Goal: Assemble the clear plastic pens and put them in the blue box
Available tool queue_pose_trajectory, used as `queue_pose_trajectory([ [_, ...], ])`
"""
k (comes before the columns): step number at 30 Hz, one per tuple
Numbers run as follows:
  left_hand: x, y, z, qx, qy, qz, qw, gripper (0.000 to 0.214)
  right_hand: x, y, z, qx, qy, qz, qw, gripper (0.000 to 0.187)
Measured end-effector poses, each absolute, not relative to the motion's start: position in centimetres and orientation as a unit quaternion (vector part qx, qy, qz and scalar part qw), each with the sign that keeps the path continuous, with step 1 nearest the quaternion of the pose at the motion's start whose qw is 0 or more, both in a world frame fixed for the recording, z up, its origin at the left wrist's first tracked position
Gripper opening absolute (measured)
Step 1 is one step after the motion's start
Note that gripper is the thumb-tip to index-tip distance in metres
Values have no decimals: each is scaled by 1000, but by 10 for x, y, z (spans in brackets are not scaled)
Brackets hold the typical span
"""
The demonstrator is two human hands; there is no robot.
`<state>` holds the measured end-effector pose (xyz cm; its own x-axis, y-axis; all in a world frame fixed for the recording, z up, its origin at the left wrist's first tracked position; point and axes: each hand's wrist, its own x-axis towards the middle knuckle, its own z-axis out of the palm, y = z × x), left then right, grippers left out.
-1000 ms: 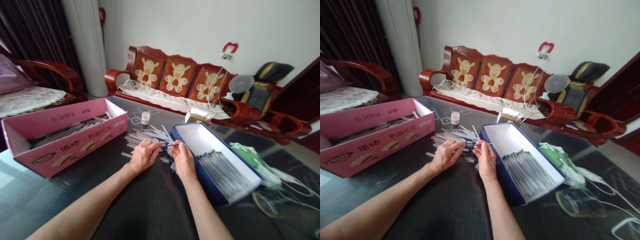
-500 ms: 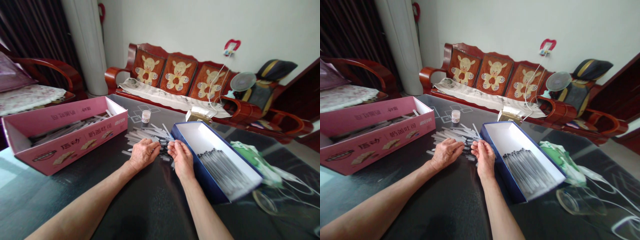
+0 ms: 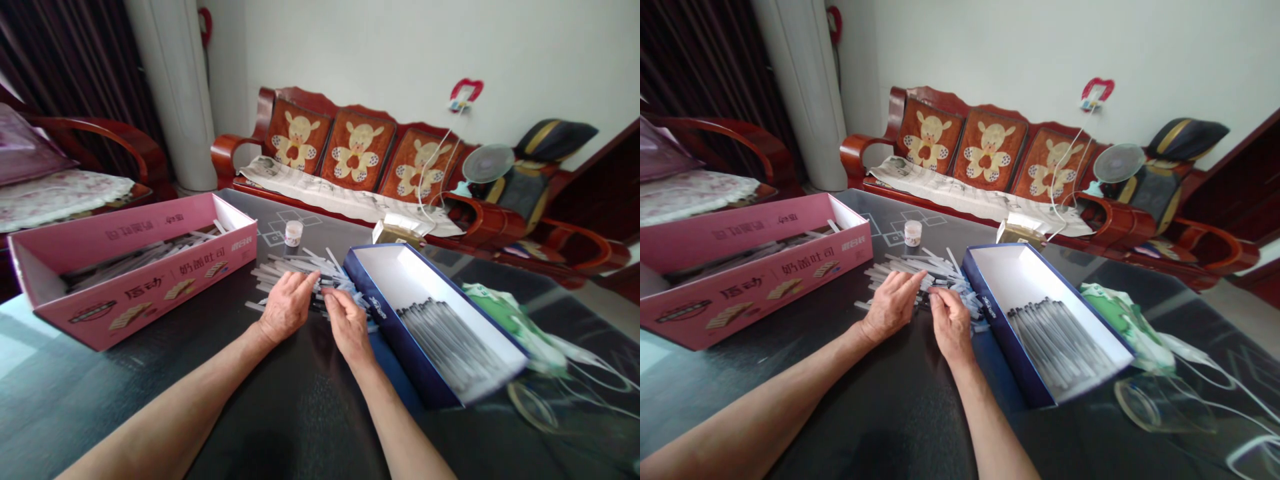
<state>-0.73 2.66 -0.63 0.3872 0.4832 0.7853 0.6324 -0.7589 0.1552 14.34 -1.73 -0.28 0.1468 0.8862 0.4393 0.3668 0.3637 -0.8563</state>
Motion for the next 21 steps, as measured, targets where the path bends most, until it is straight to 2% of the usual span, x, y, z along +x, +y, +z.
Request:
queue_pose_trajectory([
  [4, -10, 32, -10, -759, -416, -490, 102, 39, 141, -23, -6, -522, -750, 57, 403, 23],
  [7, -9, 33, -10, -753, -422, -496, 98, 36, 140, -26, -8, -526, -796, -13, 299, 27],
  [9, -9, 33, -10, -753, -419, -499, 94, 33, 140, -26, -8, -525, -809, -41, 261, 31],
  [13, -7, 33, -12, -759, -408, -501, 78, 28, 141, -22, -7, -525, -815, -63, 234, 27],
  [21, -7, 33, -17, -773, -390, -497, 62, 26, 136, -21, -5, -535, -808, -62, 241, 15],
])
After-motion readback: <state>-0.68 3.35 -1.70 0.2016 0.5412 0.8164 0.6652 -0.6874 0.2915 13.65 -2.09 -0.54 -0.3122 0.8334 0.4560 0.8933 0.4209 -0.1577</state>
